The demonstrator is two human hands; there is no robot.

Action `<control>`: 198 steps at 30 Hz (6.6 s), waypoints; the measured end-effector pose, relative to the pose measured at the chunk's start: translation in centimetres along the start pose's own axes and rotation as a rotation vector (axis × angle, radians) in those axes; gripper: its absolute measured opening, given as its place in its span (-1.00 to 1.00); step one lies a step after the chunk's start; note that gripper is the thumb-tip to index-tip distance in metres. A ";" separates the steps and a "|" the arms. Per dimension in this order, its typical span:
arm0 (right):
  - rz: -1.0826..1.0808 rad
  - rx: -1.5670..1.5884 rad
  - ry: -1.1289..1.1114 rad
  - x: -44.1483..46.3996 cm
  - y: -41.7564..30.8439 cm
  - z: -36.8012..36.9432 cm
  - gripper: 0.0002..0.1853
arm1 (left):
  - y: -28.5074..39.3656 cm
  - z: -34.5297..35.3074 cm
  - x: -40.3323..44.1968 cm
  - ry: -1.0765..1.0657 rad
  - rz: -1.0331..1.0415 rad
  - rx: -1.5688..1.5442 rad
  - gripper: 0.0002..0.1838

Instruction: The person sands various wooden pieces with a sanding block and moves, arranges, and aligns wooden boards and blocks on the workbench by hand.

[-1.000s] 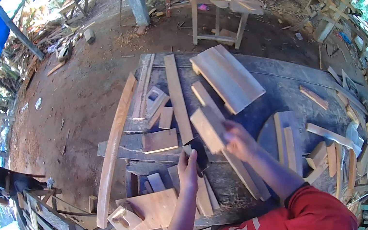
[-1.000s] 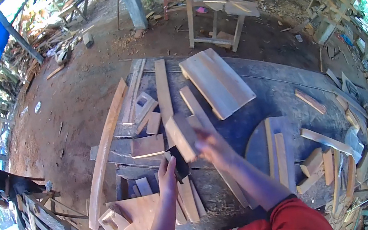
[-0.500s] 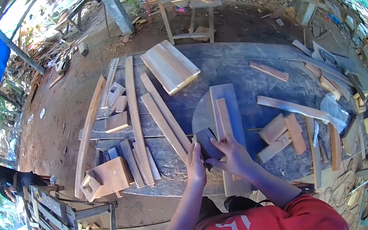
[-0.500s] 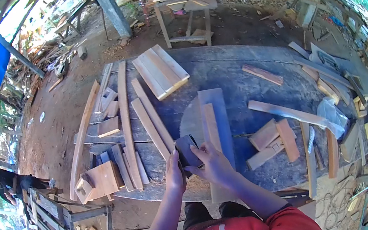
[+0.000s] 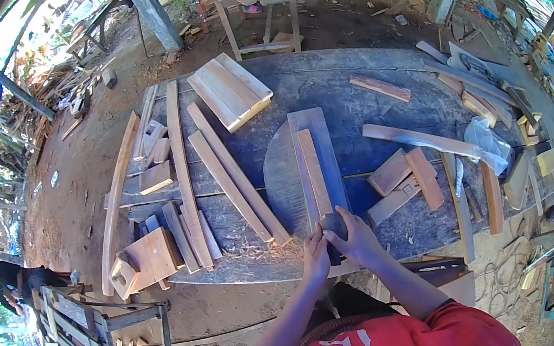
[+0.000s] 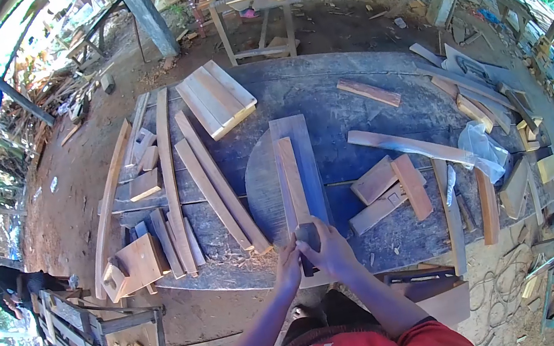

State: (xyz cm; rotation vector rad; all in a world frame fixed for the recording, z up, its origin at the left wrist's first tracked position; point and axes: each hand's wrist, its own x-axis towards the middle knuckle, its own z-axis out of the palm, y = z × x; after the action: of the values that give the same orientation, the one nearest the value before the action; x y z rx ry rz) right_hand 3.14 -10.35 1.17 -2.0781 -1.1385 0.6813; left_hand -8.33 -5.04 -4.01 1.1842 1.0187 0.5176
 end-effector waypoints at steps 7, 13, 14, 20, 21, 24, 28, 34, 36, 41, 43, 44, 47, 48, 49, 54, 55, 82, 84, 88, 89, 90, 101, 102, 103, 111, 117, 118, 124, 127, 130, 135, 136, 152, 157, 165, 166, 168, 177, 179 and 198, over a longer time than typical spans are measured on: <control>0.013 -0.172 0.112 -1.2 -0.6 2.4 -0.24 | 0.3 -3.5 -3.3 -0.113 0.265 0.530 -0.38; 0.045 -0.379 0.146 -0.6 0.4 3.6 -0.24 | 0.6 -3.4 -4.0 -0.197 0.094 0.867 -0.06; 0.033 -0.405 0.152 -0.6 0.5 3.6 -0.24 | 0.2 -3.4 -3.8 -0.218 0.120 0.927 -0.03; 0.044 -0.438 0.173 -0.8 0.3 3.9 -0.23 | -0.5 -2.6 -2.8 -0.171 0.227 1.056 0.01; 0.057 -0.443 0.174 -0.7 0.3 3.8 -0.23 | -0.5 -2.4 -2.7 -0.090 0.318 1.110 0.02; 0.014 -0.413 0.193 -0.6 0.9 3.9 -0.24 | -2.3 -1.8 -1.3 0.135 0.497 1.044 0.07; -0.005 -0.417 0.196 -0.5 0.8 3.7 -0.24 | -3.8 -0.9 0.2 0.141 0.488 1.039 0.04; -0.016 -0.410 0.188 -0.4 0.9 3.5 -0.24 | -5.3 -0.4 0.4 0.112 0.462 0.957 0.03; -0.001 -0.401 0.194 -0.2 0.9 3.5 -0.24 | -5.2 -0.3 0.4 0.069 0.450 0.945 0.07; -0.008 -0.392 0.185 -0.3 1.0 3.0 -0.26 | -5.7 -0.8 0.8 0.054 0.534 0.861 0.05; -0.040 -0.420 0.198 -0.3 1.4 2.5 -0.26 | -5.1 -1.0 0.7 0.021 0.557 0.848 0.03; -0.046 -0.431 0.185 -0.3 1.7 2.2 -0.26 | -4.8 -1.1 0.6 0.000 0.574 0.840 0.00; -0.048 -0.439 0.141 -0.4 2.3 1.4 -0.26 | -4.4 -1.5 0.7 -0.052 0.585 0.873 -0.07; -0.044 -0.440 0.112 -0.4 2.4 1.1 -0.26 | -4.4 -1.7 0.8 -0.084 0.581 0.909 -0.11; -0.043 -0.441 0.111 -0.5 2.3 0.8 -0.26 | -4.4 -2.1 1.2 -0.085 0.580 0.908 -0.11; -0.057 -0.400 0.070 -0.5 2.1 0.6 -0.26 | -3.2 -4.2 5.3 -0.027 0.784 0.874 -0.34; -0.060 -0.399 0.069 -0.5 2.2 0.8 -0.26 | -2.4 -4.5 6.6 -0.024 0.784 0.875 -0.34; -0.044 0.035 0.116 2.8 6.6 -3.7 -0.26 | -0.4 -6.1 14.8 0.541 0.135 0.379 -0.21; -0.050 0.104 0.119 3.8 5.6 -3.0 -0.27 | -0.6 -7.2 14.3 0.583 0.123 0.421 -0.21; -0.077 0.104 0.130 4.4 3.9 -1.6 -0.27 | -1.3 -11.0 13.3 0.558 0.221 0.465 -0.19; -0.112 0.077 0.159 4.6 3.4 -1.1 -0.27 | -2.2 -12.4 13.4 0.564 0.301 0.538 -0.18; -0.111 0.078 0.154 4.7 3.0 -0.6 -0.27 | -1.6 -13.5 13.2 0.566 0.296 0.540 -0.18; -0.010 0.117 0.151 2.9 1.7 1.9 -0.27 | -1.1 -15.9 14.2 0.338 0.262 0.604 -0.13; -0.006 0.116 0.150 2.8 1.6 2.1 -0.27 | -0.9 -15.6 14.6 0.335 0.255 0.550 -0.12; 0.012 0.123 0.154 2.7 1.4 2.4 -0.27 | 0.3 -15.2 14.7 0.265 0.116 0.516 -0.11; 0.019 0.107 0.120 3.2 -2.5 4.9 -0.28 | 0.4 -13.8 17.5 0.229 0.212 0.532 -0.12; 0.016 0.085 0.092 3.6 -3.4 6.0 -0.29 | 1.9 -9.2 17.9 0.117 0.149 0.401 -0.13; 0.016 0.115 0.111 3.7 -3.2 6.2 -0.29 | 2.0 -8.1 18.1 0.115 0.237 0.468 -0.13; 0.034 0.168 0.187 3.7 -1.5 6.9 -0.28 | 1.2 -6.5 20.5 0.154 0.213 0.595 -0.22; 0.067 0.137 0.183 3.8 -2.0 6.7 -0.27 | 1.0 -7.9 19.7 0.147 0.265 0.573 -0.23; 0.059 0.104 0.205 4.0 -2.0 6.5 -0.27 | 1.6 -9.8 16.4 0.091 0.211 0.530 -0.19; 0.045 0.243 0.290 4.5 0.6 7.1 -0.27 | 0.1 -9.8 11.0 0.040 0.326 0.665 -0.16; 0.020 0.199 0.365 4.8 1.6 7.0 -0.29 | 0.2 -9.2 10.6 0.036 0.353 0.698 -0.15; 0.273 1.272 0.491 5.4 6.4 3.3 -0.62 | -1.6 0.4 10.1 -0.025 0.260 0.442 -0.34; 0.340 1.210 0.450 3.1 6.0 2.7 -0.59 | -1.0 1.3 8.9 -0.051 0.187 0.409 -0.37; 0.324 1.406 0.348 1.0 7.1 2.2 -0.57 | -3.0 -0.2 8.3 -0.141 0.202 0.487 -0.49; 0.345 1.336 0.329 1.1 7.1 2.2 -0.57 | -2.5 -0.6 7.2 -0.143 0.202 0.489 -0.49; 0.349 1.351 0.339 1.4 7.0 1.9 -0.57 | -1.1 -1.7 4.1 -0.043 0.507 0.666 -0.49; 0.414 1.444 0.386 1.0 7.4 1.7 -0.60 | -5.4 -5.5 1.3 -0.249 -0.364 0.533 -0.20; 0.434 1.404 0.406 1.2 7.6 1.6 -0.60 | -6.8 -4.9 2.7 -0.327 -0.381 0.459 -0.18; 0.357 1.558 0.556 2.1 16.5 -3.1 -0.57 | -3.2 7.9 3.8 -0.401 -0.226 0.645 -0.13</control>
State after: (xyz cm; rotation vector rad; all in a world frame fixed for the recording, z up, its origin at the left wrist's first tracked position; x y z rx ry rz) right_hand 14.95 -16.04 -9.55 -0.9136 0.2082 0.6986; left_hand -0.23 -7.12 -8.19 1.6286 0.9748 -0.2521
